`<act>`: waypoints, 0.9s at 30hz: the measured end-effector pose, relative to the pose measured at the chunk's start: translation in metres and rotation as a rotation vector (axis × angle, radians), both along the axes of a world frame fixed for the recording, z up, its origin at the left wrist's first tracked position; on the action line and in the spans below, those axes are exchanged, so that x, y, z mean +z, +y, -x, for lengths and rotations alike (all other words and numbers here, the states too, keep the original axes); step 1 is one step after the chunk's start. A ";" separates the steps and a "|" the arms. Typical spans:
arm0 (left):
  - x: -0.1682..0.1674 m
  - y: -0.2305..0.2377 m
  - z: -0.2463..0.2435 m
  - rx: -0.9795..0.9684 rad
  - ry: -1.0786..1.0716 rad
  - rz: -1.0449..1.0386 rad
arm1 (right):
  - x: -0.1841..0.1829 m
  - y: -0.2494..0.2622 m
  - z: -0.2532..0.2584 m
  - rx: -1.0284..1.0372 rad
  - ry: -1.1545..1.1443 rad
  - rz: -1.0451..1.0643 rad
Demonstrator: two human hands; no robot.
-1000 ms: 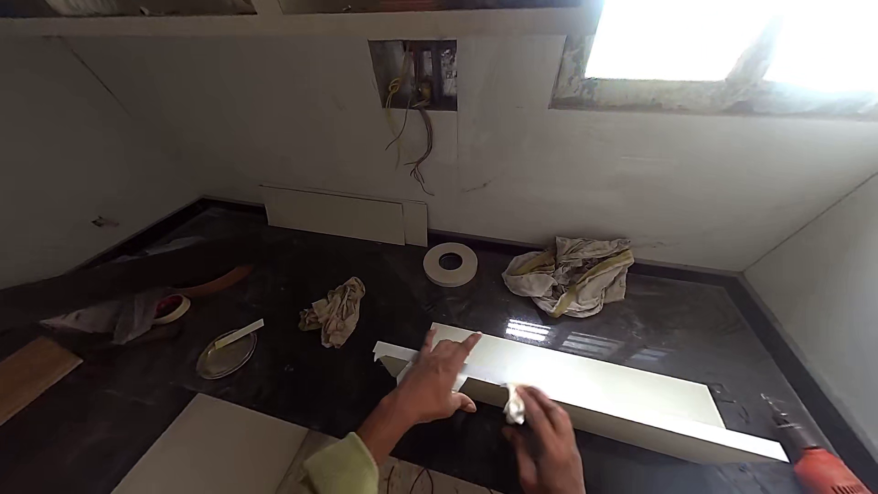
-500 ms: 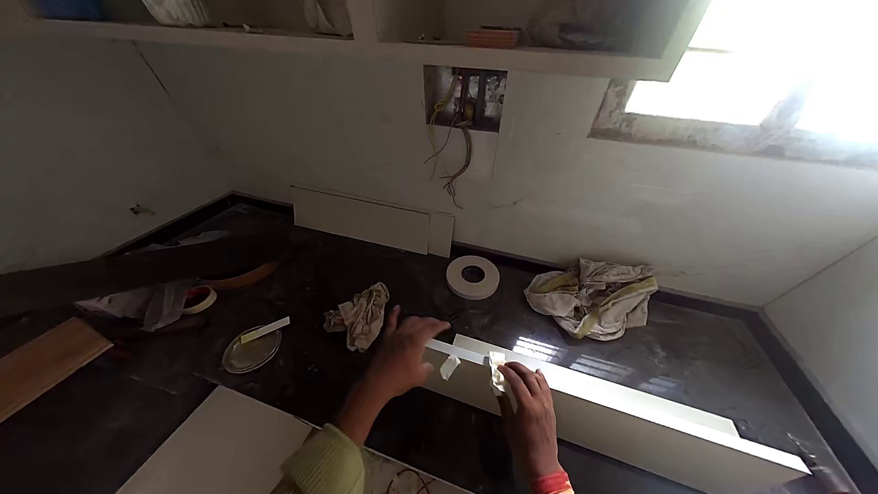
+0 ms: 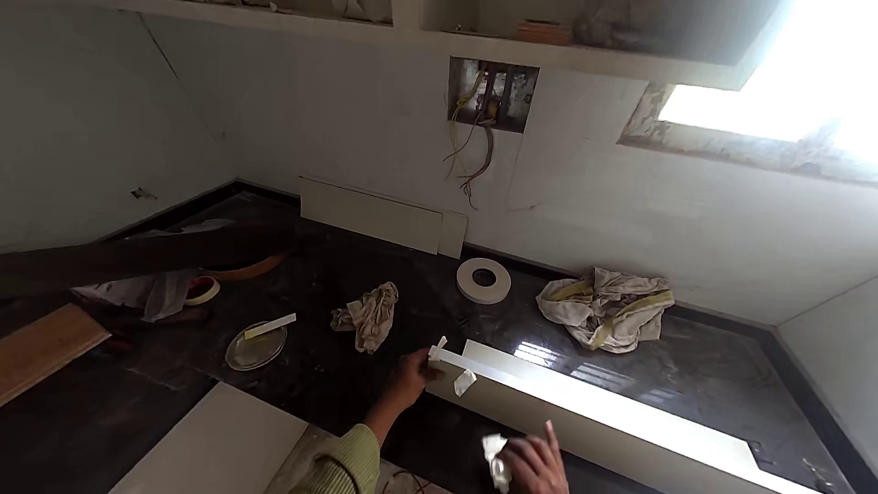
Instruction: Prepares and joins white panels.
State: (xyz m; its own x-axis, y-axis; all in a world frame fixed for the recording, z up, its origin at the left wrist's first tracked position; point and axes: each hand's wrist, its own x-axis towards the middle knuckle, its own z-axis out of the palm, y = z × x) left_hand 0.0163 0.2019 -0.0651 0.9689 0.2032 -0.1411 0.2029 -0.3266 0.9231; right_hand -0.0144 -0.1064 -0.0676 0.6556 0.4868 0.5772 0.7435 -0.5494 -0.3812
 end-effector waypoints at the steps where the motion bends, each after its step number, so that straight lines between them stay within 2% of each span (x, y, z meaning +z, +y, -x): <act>1: 0.000 0.002 -0.002 0.003 -0.014 0.009 | 0.004 0.005 0.007 0.009 0.057 -0.027; 4: -0.005 0.002 0.005 -0.005 -0.052 0.048 | 0.032 0.040 0.006 -0.137 0.062 -0.047; 7: -0.005 0.003 0.011 -0.014 -0.070 0.057 | 0.031 0.085 -0.025 -0.296 -0.148 0.065; 9: -0.004 0.003 0.011 -0.024 -0.079 0.051 | 0.018 0.097 -0.037 -0.282 -0.274 0.046; 11: -0.001 0.005 0.011 -0.033 -0.075 0.038 | 0.011 0.092 -0.032 -0.146 -0.305 0.057; 14: -0.004 0.005 0.009 -0.029 -0.048 0.041 | 0.006 0.068 0.003 0.150 -0.175 0.140; 15: -0.005 0.007 0.007 -0.032 -0.051 0.043 | 0.011 0.068 0.010 0.160 -0.111 0.128; 18: -0.007 0.008 0.009 -0.054 -0.103 0.078 | 0.051 0.096 -0.005 -0.065 0.070 -0.082; 20: -0.005 0.009 0.013 -0.065 -0.130 0.039 | 0.074 0.124 -0.030 -0.161 0.234 -0.094; 22: 0.003 0.008 0.012 -0.068 -0.121 -0.100 | 0.080 0.149 -0.045 -0.186 0.315 -0.042; 23: 0.008 0.007 0.011 -0.073 -0.098 -0.149 | 0.077 0.156 -0.047 -0.172 0.292 -0.031; 25: 0.012 0.006 0.011 -0.071 -0.119 -0.178 | 0.055 0.161 -0.042 -0.124 0.054 -0.032; 27: 0.004 0.009 0.008 -0.068 -0.157 -0.069 | 0.028 0.155 -0.028 -0.018 -0.138 0.003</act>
